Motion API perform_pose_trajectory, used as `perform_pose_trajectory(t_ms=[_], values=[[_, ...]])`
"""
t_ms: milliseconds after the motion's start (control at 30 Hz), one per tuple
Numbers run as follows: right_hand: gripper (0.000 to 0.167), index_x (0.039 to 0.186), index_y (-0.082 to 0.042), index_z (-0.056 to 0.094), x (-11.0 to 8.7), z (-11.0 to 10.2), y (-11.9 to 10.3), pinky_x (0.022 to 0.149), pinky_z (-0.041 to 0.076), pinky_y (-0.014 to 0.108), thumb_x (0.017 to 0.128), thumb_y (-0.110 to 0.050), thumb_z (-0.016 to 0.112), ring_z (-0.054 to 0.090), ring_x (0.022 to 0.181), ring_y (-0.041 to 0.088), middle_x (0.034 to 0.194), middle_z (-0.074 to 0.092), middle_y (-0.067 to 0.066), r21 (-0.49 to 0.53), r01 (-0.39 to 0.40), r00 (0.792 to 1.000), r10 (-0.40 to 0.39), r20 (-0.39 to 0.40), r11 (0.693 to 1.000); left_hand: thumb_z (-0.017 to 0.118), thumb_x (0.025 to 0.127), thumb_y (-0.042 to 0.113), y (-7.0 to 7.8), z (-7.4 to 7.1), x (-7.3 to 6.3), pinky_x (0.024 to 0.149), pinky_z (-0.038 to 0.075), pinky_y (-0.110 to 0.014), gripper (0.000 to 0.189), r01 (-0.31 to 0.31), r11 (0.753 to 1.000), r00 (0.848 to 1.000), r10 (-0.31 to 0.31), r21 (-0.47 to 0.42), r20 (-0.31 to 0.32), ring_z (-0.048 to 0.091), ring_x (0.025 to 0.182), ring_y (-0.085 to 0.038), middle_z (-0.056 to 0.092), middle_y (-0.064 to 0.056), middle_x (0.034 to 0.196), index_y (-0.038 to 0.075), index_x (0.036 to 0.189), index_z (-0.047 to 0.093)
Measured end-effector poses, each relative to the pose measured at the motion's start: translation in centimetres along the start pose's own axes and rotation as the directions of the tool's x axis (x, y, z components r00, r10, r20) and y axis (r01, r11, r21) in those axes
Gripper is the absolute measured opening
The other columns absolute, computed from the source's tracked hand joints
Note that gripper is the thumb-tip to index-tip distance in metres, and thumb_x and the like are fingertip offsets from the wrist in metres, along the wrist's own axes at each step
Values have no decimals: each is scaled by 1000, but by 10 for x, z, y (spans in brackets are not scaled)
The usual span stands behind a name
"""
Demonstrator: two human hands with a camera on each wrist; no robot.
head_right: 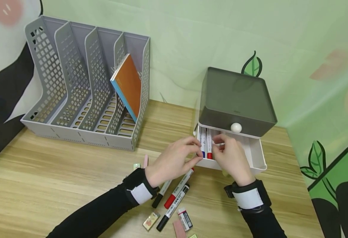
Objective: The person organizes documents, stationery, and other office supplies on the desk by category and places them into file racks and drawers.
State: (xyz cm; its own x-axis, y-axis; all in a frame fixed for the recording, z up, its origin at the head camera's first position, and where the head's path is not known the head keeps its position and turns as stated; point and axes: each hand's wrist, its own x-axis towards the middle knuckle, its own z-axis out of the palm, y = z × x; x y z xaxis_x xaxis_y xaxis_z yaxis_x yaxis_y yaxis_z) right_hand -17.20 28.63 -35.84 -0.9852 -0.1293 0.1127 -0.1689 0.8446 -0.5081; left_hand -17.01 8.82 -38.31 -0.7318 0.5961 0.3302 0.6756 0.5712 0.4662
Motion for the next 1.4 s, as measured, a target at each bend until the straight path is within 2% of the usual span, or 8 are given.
perform_pose_trajectory(t_ms=[167, 367, 600, 933, 1033, 1133, 1267, 1400], values=[[31, 118, 6, 66, -1, -5, 2, 71, 57, 48, 95, -14, 58, 70, 89, 39, 110, 71, 29, -99, -36, 999, 37, 5, 994, 68, 97, 24, 0, -1, -1, 90, 56, -25, 12, 4, 1000, 1000, -4, -7, 0, 65, 105, -15, 66, -1, 121, 17, 100, 77], [36, 122, 5, 64, 1, -7, 4, 64, 48, 35, 97, -18, 55, 64, 82, 31, 107, 71, 26, -166, -52, 992, 70, 104, 985, 67, 98, 24, 0, 0, -3, 87, 56, -24, 12, 7, 1000, 1000, -7, -1, 1, 66, 104, -14, 65, 0, 122, 17, 101, 77], [32, 123, 6, 64, 1, -5, 2, 87, 59, 55, 99, -15, 54, 71, 104, 43, 120, 69, 29, -40, 22, 980, -13, 198, 999, 67, 98, 23, 1, 1, -4, 86, 56, -21, 13, 0, 1000, 1000, 0, 6, 9, 66, 102, -11, 65, 0, 122, 16, 102, 77], [33, 126, 6, 62, -3, -8, -2, 89, 58, 56, 101, -13, 53, 69, 106, 45, 126, 66, 30, -4, 24, 985, -23, 172, 1000, 61, 101, 18, -5, -11, -24, 82, 56, -24, 15, 56, 989, 997, -61, -137, -37, 68, 97, -14, 68, -1, 112, 12, 110, 70], [33, 127, 4, 62, -9, -8, -7, 90, 58, 56, 102, -14, 53, 69, 106, 43, 125, 67, 28, -1, 7, 994, -7, 109, 1000, 62, 100, 18, -12, -18, -35, 80, 57, -25, 13, 119, 985, 992, -125, -126, -36, 69, 96, -14, 70, 0, 107, 12, 110, 69], [27, 121, 2, 66, -21, -3, -14, 84, 60, 52, 99, -9, 55, 70, 97, 37, 113, 71, 23, 4, 61, 997, -60, -51, 998, 63, 99, 20, -16, -22, -47, 71, 54, -23, 13, 182, 981, 983, -181, -69, 21, 67, 87, -12, 71, 0, 101, 12, 107, 68], [17, 105, 1, 71, -38, 12, -27, 73, 57, 25, 92, 2, 60, 65, 79, 19, 96, 73, 14, 20, 217, 936, -203, -287, 976, 68, 96, 22, -16, -23, -61, 54, 42, -19, 18, 246, 969, 959, -238, -29, 156, 55, 65, -8, 68, -1, 86, 8, 106, 69], [16, 100, -1, 72, -49, 28, -43, 70, 48, 9, 89, 7, 62, 58, 74, 7, 91, 72, 9, 104, 320, 891, -262, -370, 942, 71, 93, 23, -13, -20, -67, 45, 33, -21, 18, 291, 957, 926, -283, 4, 249, 43, 53, -8, 53, 3, 67, 5, 95, 67]])
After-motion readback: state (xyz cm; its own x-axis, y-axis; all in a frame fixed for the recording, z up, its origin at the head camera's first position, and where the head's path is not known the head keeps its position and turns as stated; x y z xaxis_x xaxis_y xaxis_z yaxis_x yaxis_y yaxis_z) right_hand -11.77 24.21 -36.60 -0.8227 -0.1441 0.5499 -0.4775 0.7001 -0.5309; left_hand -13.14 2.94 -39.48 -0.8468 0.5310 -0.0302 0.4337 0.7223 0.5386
